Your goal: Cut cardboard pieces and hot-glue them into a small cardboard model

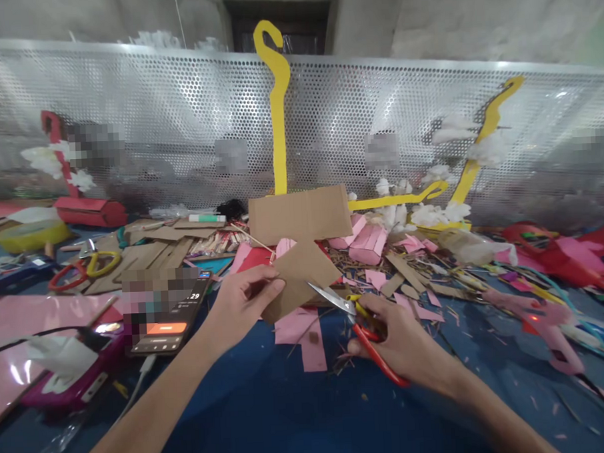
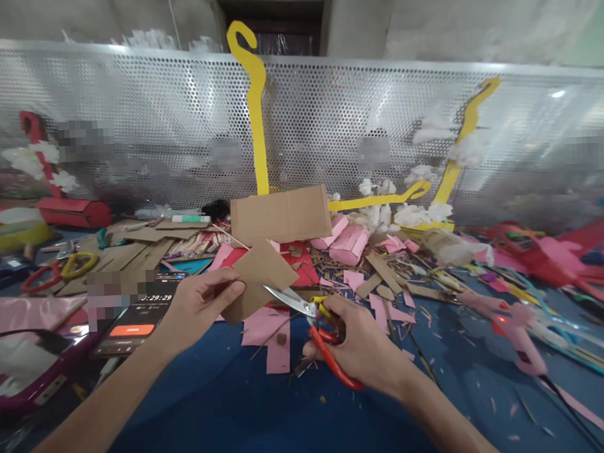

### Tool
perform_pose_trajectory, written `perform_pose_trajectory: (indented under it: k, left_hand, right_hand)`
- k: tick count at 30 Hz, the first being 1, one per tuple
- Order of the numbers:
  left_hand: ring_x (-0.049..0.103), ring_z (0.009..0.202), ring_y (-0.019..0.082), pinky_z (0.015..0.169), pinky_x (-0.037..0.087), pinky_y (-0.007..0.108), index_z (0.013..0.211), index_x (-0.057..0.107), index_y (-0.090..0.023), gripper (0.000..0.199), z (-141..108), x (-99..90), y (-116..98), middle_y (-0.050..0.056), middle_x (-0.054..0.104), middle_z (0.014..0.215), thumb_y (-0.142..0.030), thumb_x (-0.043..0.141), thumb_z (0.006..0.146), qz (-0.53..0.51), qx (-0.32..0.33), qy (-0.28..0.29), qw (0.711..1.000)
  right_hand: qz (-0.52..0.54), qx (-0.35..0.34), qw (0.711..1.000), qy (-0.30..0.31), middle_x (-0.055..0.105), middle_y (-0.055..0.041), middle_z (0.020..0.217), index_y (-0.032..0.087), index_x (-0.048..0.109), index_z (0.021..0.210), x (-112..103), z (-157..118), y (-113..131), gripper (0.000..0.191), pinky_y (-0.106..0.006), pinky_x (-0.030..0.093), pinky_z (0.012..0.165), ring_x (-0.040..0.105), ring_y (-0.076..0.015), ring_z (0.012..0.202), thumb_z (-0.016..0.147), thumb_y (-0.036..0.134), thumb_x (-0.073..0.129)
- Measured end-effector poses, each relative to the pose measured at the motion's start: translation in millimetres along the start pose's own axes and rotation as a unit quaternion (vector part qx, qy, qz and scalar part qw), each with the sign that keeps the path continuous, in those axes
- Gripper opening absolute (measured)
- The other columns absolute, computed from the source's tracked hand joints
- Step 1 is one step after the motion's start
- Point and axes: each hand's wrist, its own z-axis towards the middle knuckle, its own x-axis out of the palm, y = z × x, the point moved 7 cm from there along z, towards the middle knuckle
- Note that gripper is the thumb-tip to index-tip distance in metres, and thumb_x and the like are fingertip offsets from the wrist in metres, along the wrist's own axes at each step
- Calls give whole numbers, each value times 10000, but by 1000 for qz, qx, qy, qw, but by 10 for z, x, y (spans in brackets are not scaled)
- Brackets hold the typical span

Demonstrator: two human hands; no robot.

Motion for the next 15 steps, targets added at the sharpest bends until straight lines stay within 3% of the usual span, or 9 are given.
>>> perform_pose_trajectory:
  k: [3,6,11,15]
  left_hand:
    - [564,684,177,608,433,242,788,776,-201,187,-8,10,-19,29,673,721,-364,739,872,13,-1,-5,1000]
    - [599,692,175,600,448,238,830,773,-203,191,-30,26,-34,37,713,782,-378,722,887,22,-11,-7,1000]
    - [493,468,112,440,358,204,829,693,-224,206,-84,85,-2,-33,591,569,-408,687,920,-29,-54,25,998]
    - [560,370,146,337,407,218,940,684,-241,231,-142,114,61,-24,630,545,-469,697,907,-78,-120,45,989]
  right_hand:
    - [14,11,1000,17,479,58,664,220,535,761,14,-8,-1,304,-259,302,516,385,-126,593,741,335,816]
    - [87,19,993,78,492,44,711,200,600,826,69,-25,31,283,-261,330,546,404,-130,619,806,424,773]
    - [212,5,956,201,510,18,707,190,625,884,167,-121,130,541,-268,333,546,417,-131,598,928,724,554]
    - [227,7,949,218,604,-25,748,191,639,939,182,-197,129,619,-287,438,583,505,-144,590,934,789,479]
